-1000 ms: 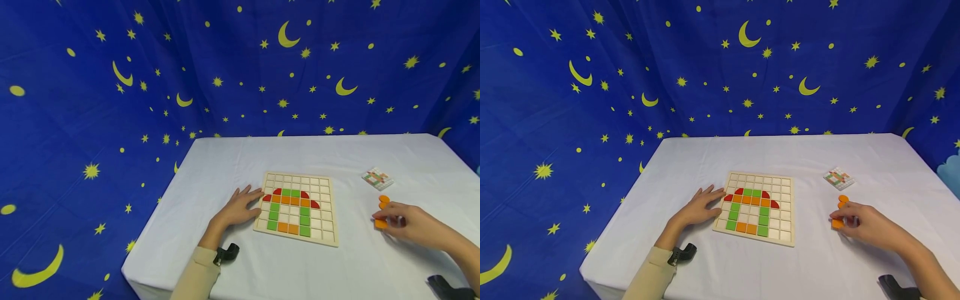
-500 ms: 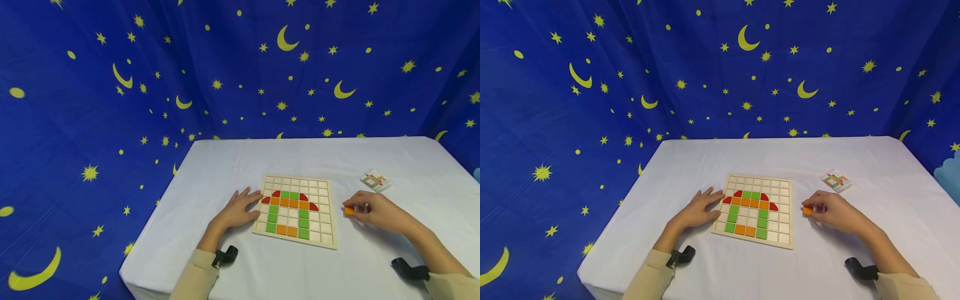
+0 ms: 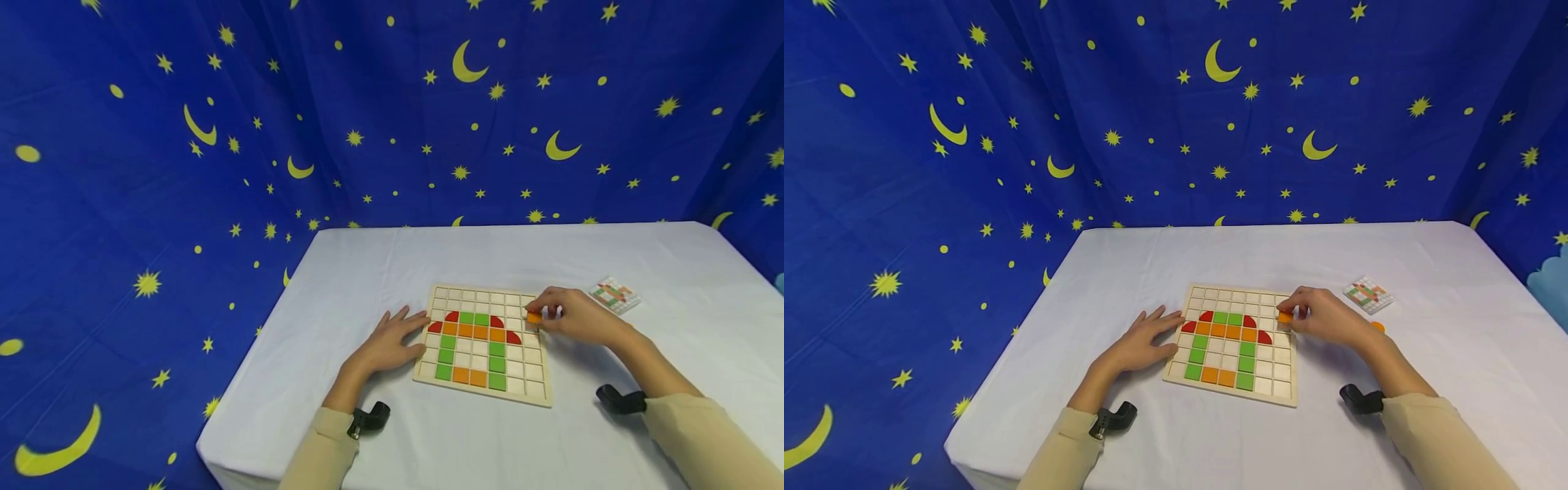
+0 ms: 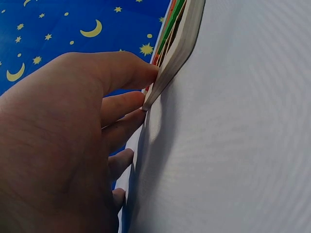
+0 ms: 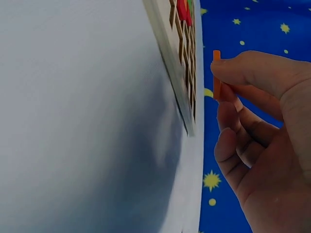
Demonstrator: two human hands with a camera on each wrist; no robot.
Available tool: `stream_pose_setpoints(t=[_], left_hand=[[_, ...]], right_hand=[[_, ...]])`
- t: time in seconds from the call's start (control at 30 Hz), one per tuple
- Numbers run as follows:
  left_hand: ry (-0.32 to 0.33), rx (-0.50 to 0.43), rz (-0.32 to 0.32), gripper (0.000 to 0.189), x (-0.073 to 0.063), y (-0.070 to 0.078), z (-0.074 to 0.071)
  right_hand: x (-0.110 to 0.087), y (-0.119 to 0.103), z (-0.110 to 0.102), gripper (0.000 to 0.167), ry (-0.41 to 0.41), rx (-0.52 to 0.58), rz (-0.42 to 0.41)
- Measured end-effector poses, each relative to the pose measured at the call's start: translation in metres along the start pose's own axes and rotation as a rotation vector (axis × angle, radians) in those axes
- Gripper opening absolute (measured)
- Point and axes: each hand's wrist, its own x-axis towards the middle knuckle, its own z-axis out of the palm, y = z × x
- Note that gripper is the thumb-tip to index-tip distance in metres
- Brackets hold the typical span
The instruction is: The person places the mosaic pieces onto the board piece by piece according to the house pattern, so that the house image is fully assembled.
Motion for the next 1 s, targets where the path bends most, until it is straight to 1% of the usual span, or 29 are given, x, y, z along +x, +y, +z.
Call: stream_pose_setpoints(t=[0.2,0.37,0.47,0.67,0.87,1.0], left_hand=[[0.000,0.001,-0.005,0.057,-0.001,-0.001,0.000],[-0.002,-0.003,-0.005,0.057,-0.002,-0.003,-0.001],[-0.001,0.001,0.002,0.057,-0.002,-0.003,-0.001],[-0.002,-0.005,0.000,0.057,0.000,-0.002,0.000],[-0.006,-0.001,-0.004,0.057,0.001,-0.002,0.000],[-0.005,-0.001,0.000,0.057,0.001,-0.002,0.000]], right_hand=[[0.021,-0.003,0.006,0.031,-0.033,0.075,0.035],[0.033,-0.007,0.012,0.032,-0.046,0.126,0.069],[0.040,-0.010,0.016,0.032,-0.043,0.132,0.086],[0.052,-0.018,0.021,0.033,-0.030,0.126,0.093],[0.063,-0.016,0.031,0.033,-0.065,0.157,0.098],[0.069,-0.014,0.039,0.031,-0.069,0.150,0.087]])
